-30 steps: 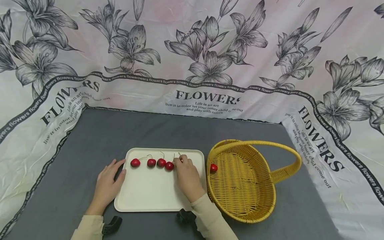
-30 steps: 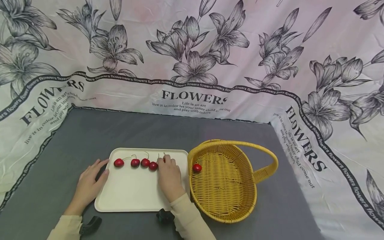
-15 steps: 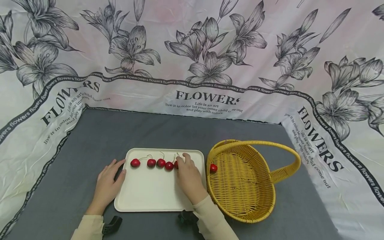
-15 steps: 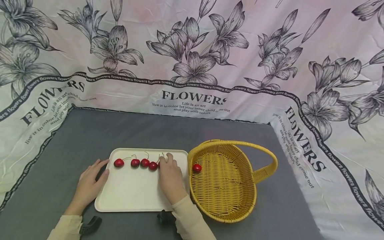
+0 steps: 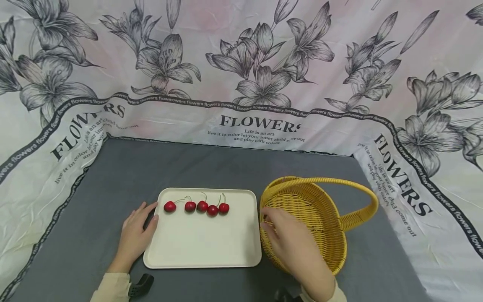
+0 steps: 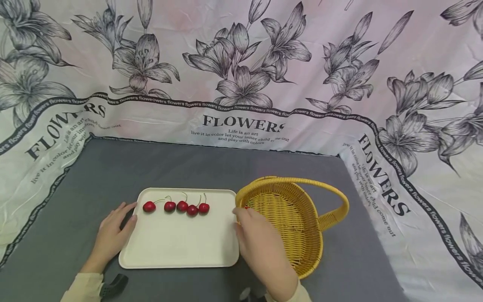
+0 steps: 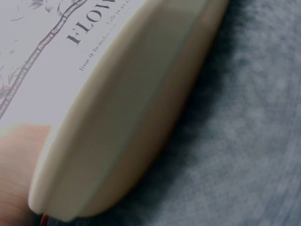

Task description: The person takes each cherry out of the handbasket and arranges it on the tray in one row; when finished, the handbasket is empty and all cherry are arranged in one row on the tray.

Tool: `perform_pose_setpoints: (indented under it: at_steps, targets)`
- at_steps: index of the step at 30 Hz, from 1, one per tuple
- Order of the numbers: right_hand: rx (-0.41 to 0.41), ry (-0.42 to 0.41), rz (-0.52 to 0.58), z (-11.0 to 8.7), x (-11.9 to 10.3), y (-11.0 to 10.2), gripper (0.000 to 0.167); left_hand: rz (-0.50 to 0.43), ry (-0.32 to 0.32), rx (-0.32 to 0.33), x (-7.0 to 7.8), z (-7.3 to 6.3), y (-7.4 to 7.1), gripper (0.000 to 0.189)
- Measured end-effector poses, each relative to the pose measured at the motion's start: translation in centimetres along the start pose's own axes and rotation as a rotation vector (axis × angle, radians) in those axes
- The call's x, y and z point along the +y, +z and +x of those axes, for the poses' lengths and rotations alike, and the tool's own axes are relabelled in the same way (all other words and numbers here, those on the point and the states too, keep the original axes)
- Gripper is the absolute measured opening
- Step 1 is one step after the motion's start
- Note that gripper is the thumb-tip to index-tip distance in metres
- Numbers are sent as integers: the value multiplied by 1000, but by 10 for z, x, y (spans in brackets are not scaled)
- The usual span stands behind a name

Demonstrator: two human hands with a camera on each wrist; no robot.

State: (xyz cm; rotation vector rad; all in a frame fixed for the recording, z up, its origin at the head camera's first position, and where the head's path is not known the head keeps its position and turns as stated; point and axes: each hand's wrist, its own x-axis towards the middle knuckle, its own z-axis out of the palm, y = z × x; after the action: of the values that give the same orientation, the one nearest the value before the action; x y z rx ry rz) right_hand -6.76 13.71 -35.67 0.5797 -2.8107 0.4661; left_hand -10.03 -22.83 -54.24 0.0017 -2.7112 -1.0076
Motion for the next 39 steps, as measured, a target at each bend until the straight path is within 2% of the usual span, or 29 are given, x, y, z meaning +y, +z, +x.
perform_pose_setpoints:
  at_steps: [3, 7, 13, 16, 20, 23, 39]
  targets:
    - [-13, 55, -45, 0, 22, -15, 26, 8, 2, 9, 1, -1, -1, 42]
    - [-115, 127, -87, 6, 51, -16, 26, 9, 5, 8, 2, -1, -1, 42]
    - [-335, 173, -41, 21, 82, 11, 28, 9, 4, 12, 1, -1, 0, 42]
    - [-409, 144, 17, 27, 94, 31, 30, 7, 11, 14, 0, 0, 0, 41]
    - [-427, 51, 70, 33, 103, 54, 32, 7, 13, 12, 1, 0, 0, 41]
    - [-437, 24, 72, 35, 105, 65, 32, 12, 9, 9, 1, 0, 0, 42]
    - [-465, 94, -9, 39, 104, 87, 20, -12, 26, 28, -2, -1, 2, 37]
